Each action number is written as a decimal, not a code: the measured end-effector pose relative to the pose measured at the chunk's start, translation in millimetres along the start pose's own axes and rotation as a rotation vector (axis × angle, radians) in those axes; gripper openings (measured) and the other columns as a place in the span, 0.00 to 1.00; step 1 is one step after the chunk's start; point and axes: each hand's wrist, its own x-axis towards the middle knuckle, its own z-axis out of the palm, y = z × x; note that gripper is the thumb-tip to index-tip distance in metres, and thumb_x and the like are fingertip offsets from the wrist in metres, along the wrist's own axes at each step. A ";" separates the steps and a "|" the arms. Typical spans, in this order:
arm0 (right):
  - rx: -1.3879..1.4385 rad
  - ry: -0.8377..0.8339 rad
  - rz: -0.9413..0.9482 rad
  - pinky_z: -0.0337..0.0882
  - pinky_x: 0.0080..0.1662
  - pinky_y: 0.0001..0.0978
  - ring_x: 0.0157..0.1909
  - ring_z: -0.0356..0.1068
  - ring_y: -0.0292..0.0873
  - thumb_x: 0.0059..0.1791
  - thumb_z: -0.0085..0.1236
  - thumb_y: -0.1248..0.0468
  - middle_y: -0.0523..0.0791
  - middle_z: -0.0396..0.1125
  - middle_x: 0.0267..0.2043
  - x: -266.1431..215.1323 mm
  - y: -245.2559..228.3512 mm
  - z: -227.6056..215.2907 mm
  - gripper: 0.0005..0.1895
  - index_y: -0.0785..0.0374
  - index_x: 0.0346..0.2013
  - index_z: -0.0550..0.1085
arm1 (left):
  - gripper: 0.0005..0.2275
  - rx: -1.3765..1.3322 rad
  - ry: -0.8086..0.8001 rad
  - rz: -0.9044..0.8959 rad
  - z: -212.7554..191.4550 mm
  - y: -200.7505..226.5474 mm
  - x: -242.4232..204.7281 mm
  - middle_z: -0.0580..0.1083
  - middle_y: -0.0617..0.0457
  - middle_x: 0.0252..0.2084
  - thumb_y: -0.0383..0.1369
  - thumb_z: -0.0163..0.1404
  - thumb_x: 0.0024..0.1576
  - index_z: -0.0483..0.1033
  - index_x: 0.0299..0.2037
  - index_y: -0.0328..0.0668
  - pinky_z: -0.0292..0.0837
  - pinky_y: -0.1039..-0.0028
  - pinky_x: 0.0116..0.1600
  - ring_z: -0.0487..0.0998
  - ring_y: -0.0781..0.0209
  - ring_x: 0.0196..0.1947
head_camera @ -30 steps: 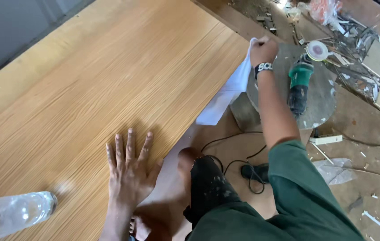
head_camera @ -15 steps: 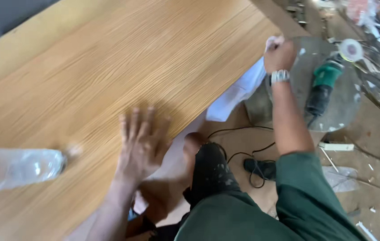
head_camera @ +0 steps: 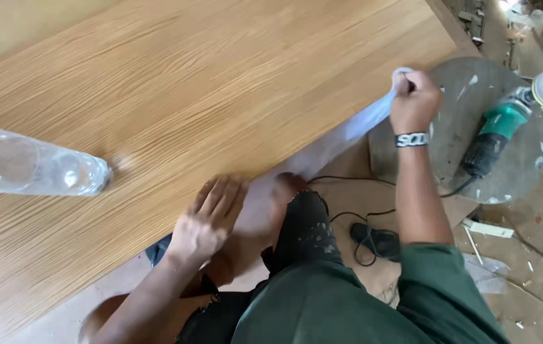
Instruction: The person cleans a wood-textured panel by pouring a clear liquid from a plastic bottle onto a white cloth and wiping the surface of the panel repeatedly.
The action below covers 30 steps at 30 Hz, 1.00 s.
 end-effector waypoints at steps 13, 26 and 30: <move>0.046 -0.059 -0.050 0.73 0.46 0.44 0.37 0.74 0.60 0.48 0.55 0.76 0.53 0.72 0.31 -7.8 -21.6 -6.2 0.07 0.64 0.33 0.78 | 0.09 0.224 0.110 -0.003 6.1 12.9 -32.7 0.76 0.42 0.39 0.24 0.47 0.64 0.83 0.45 0.36 0.78 0.63 0.53 0.79 0.52 0.38; 0.152 -0.376 -0.109 0.75 0.45 0.37 0.42 0.76 0.55 0.49 0.64 0.76 0.49 0.75 0.36 4.5 -45.2 -48.2 0.08 0.60 0.37 0.82 | 0.15 0.423 0.041 -0.233 -11.8 -9.4 -41.1 0.75 0.41 0.48 0.23 0.41 0.66 0.80 0.56 0.37 0.75 0.60 0.57 0.78 0.48 0.48; 0.266 -0.576 -0.094 0.76 0.43 0.40 0.39 0.76 0.55 0.48 0.64 0.74 0.51 0.75 0.34 14.2 -78.0 -52.0 0.06 0.62 0.36 0.82 | 0.17 0.421 0.030 -0.332 -7.8 -5.8 -42.1 0.75 0.44 0.49 0.26 0.47 0.61 0.79 0.59 0.44 0.76 0.60 0.58 0.78 0.49 0.50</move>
